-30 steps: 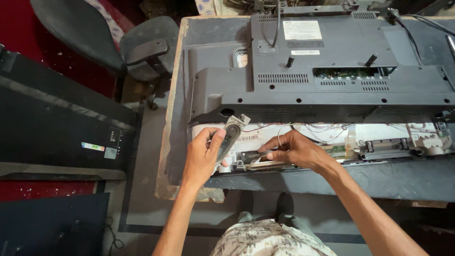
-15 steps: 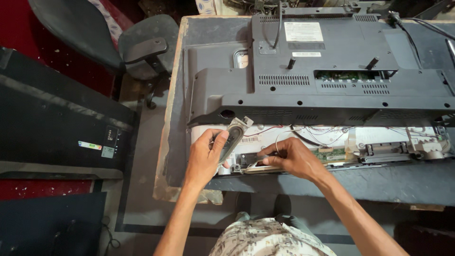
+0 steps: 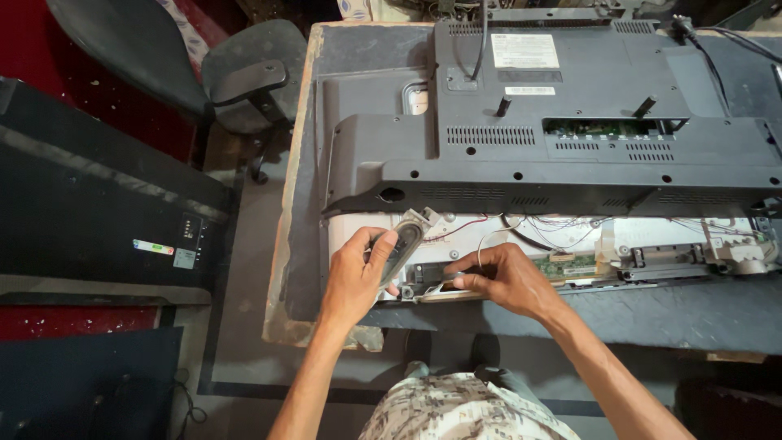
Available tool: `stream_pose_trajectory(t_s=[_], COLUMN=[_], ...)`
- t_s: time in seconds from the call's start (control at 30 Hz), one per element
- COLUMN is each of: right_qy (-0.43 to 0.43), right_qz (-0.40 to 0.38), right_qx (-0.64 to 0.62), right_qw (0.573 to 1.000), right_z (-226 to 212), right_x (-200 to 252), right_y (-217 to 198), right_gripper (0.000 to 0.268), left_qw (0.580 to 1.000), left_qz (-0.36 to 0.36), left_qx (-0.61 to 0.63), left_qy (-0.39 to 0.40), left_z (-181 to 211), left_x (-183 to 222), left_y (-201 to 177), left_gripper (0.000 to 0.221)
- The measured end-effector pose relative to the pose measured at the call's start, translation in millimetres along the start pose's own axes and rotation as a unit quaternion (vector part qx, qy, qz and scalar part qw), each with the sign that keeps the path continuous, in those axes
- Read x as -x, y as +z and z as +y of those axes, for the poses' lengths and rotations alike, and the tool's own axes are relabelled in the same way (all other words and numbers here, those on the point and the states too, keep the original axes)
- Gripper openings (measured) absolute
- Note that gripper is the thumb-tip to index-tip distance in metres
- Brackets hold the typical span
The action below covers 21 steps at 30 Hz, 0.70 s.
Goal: The person is working on the back of a flat-screen television, repeatedly removing and reattaching the rear casing. They manipulate internal components, including wires and a circuit board, while the TV is positioned on a workbench.
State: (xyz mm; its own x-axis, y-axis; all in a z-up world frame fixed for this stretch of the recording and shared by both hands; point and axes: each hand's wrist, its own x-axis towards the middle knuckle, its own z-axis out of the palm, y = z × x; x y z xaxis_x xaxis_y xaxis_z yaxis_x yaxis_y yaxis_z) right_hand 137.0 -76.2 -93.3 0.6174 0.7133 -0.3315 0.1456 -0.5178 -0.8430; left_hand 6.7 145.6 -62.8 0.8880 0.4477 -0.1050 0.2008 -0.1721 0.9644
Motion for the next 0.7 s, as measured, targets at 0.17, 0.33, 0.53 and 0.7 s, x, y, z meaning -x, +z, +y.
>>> stream_pose_trajectory(t_s=[0.17,0.33,0.53,0.7], right_qy=[-0.016,-0.079,-0.036,-0.079], right_qz=[0.005,0.028,0.07,0.097], right_qx=[-0.003,0.038,0.134,0.119], right_qw=[1.0,0.996,0.988,0.985], right_z=[-3,-17,-36,-32], right_x=[-2,3,14,14], right_y=[4,3,7,11], right_gripper=[0.025,0.024,0.023,0.022], left_qw=[1.0,1.0,0.999,0.996], left_qz=[0.006,0.015,0.019,0.042], left_qx=[-0.009,0.001,-0.031,-0.057], left_qy=[0.001,0.015,0.038,0.046], left_z=[-1,-6,-9,-5], left_x=[0,3,12,20], left_y=[0,3,8,8], left_gripper=[0.04,0.04,0.039,0.038])
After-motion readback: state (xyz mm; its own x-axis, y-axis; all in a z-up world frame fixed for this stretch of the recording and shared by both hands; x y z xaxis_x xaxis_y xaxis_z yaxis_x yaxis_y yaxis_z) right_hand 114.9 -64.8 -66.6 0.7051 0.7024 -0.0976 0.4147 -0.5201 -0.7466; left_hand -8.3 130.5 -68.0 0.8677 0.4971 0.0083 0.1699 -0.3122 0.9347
